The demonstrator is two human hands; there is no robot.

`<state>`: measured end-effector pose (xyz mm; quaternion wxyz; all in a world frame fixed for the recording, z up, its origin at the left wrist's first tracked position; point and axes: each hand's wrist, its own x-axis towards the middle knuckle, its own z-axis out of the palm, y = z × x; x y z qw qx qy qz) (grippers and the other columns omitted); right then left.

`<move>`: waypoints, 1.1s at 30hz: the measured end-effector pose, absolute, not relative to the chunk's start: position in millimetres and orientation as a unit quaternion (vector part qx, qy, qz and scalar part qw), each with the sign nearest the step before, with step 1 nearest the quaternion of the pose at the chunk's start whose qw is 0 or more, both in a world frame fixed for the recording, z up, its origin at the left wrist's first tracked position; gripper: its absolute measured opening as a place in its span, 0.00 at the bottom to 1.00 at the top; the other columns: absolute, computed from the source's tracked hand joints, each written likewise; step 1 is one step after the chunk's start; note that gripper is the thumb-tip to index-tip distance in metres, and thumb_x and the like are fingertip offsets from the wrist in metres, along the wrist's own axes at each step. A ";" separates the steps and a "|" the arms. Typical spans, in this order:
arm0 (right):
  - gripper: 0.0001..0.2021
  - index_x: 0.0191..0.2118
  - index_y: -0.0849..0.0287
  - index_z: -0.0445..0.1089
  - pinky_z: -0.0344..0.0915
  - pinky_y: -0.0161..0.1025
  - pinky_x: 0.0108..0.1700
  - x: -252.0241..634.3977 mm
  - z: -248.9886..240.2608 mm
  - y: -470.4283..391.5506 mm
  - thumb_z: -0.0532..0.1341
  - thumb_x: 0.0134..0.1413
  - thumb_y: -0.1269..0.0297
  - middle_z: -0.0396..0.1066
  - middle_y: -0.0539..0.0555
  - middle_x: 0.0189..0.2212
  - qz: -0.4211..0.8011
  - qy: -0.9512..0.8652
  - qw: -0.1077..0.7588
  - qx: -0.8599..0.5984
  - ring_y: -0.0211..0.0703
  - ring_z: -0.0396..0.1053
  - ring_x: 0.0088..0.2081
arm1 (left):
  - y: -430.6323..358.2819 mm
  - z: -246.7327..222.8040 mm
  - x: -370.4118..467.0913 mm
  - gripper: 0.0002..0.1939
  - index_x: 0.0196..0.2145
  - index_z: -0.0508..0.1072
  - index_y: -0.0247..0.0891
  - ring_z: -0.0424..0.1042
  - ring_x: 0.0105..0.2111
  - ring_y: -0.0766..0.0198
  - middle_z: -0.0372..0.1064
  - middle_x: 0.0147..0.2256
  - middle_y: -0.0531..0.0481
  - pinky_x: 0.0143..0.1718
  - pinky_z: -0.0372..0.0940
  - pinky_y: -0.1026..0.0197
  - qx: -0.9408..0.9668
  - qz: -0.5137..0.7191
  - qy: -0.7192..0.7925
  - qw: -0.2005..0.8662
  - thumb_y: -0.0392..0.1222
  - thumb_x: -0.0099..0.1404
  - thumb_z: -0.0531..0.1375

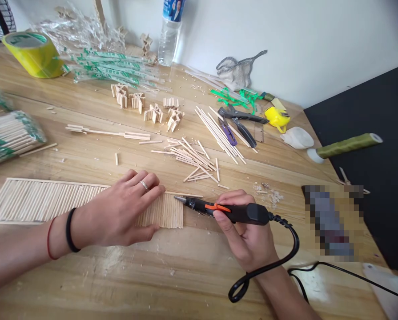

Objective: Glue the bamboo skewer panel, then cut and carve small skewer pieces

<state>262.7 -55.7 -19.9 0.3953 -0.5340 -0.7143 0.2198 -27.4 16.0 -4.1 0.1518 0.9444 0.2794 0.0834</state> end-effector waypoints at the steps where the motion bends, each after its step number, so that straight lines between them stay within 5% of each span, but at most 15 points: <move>1: 0.07 0.45 0.53 0.65 0.67 0.44 0.46 262.0 -18.3 -55.3 0.62 0.65 0.68 0.69 0.53 0.40 0.222 -0.716 0.393 -0.532 0.46 0.71 0.43 | 15.8 -3.9 -27.5 0.23 0.52 0.70 0.34 0.67 0.49 0.45 0.68 0.50 0.38 0.52 0.62 0.42 0.944 0.083 0.280 0.152 0.54 0.67 0.60; 33: 0.03 0.42 0.52 0.65 0.70 0.47 0.41 263.3 0.1 -56.5 0.61 0.65 0.65 0.69 0.54 0.35 0.289 -0.723 0.365 -0.511 0.47 0.71 0.38 | 16.5 -4.3 -26.8 0.23 0.53 0.70 0.35 0.68 0.48 0.45 0.69 0.49 0.38 0.51 0.63 0.42 0.943 0.095 0.277 0.157 0.54 0.67 0.60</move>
